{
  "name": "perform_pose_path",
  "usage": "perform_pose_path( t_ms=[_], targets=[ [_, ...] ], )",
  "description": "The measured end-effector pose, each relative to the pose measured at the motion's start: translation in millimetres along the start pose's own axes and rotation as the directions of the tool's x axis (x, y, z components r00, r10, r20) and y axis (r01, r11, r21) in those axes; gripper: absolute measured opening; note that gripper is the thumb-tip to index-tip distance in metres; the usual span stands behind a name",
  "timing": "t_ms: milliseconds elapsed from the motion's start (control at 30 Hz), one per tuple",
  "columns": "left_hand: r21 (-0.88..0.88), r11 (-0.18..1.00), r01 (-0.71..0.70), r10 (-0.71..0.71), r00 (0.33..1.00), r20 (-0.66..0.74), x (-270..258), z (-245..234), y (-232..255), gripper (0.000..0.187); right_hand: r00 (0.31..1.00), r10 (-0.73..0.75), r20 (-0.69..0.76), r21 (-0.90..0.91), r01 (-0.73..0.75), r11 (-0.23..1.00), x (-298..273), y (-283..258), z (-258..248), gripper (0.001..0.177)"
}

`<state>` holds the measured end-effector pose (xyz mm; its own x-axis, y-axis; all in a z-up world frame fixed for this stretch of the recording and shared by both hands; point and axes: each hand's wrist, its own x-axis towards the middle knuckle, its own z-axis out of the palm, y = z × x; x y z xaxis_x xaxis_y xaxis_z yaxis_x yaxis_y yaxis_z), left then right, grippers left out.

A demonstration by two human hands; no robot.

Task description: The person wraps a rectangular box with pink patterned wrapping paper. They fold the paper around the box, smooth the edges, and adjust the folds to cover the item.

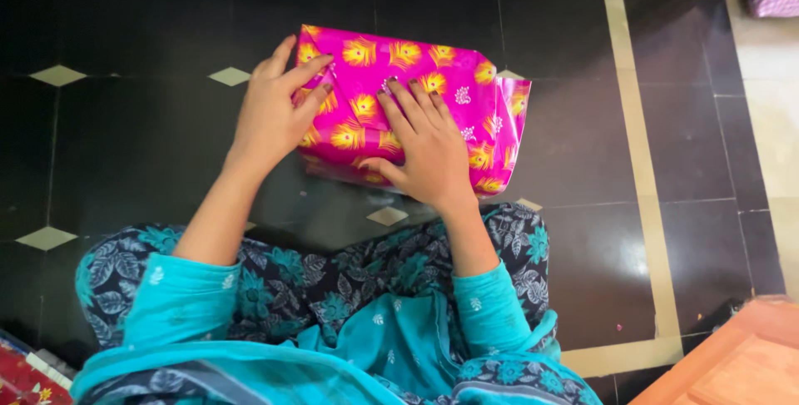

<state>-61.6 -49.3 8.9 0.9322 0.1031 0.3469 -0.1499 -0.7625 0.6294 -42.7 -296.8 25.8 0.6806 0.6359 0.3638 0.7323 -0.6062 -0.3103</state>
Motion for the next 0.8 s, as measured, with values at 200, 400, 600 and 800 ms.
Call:
perform_pose_path(
  t_ms=[200,400,600,800],
  targets=[
    [-0.294,0.942,0.161,-0.144,0.987,0.078,20,9,-21,0.064,0.984,-0.083,-0.158,0.137,0.105,0.985,-7,-4,-6,0.043],
    [-0.267,0.963,0.04,-0.025,0.998,0.059,26,15,-30,0.067,0.965,-0.034,-0.26,0.129,0.07,0.989,-6,-20,-9,0.047],
    [-0.257,0.964,0.071,-0.037,0.99,0.136,32,20,-29,0.056,0.99,-0.032,-0.138,0.023,0.035,0.999,14,-35,10,0.07],
    [-0.309,0.945,0.108,-0.074,0.99,0.12,30,17,-22,0.058,0.995,-0.057,-0.08,-0.037,0.054,0.998,8,-31,16,0.055]
  ],
)
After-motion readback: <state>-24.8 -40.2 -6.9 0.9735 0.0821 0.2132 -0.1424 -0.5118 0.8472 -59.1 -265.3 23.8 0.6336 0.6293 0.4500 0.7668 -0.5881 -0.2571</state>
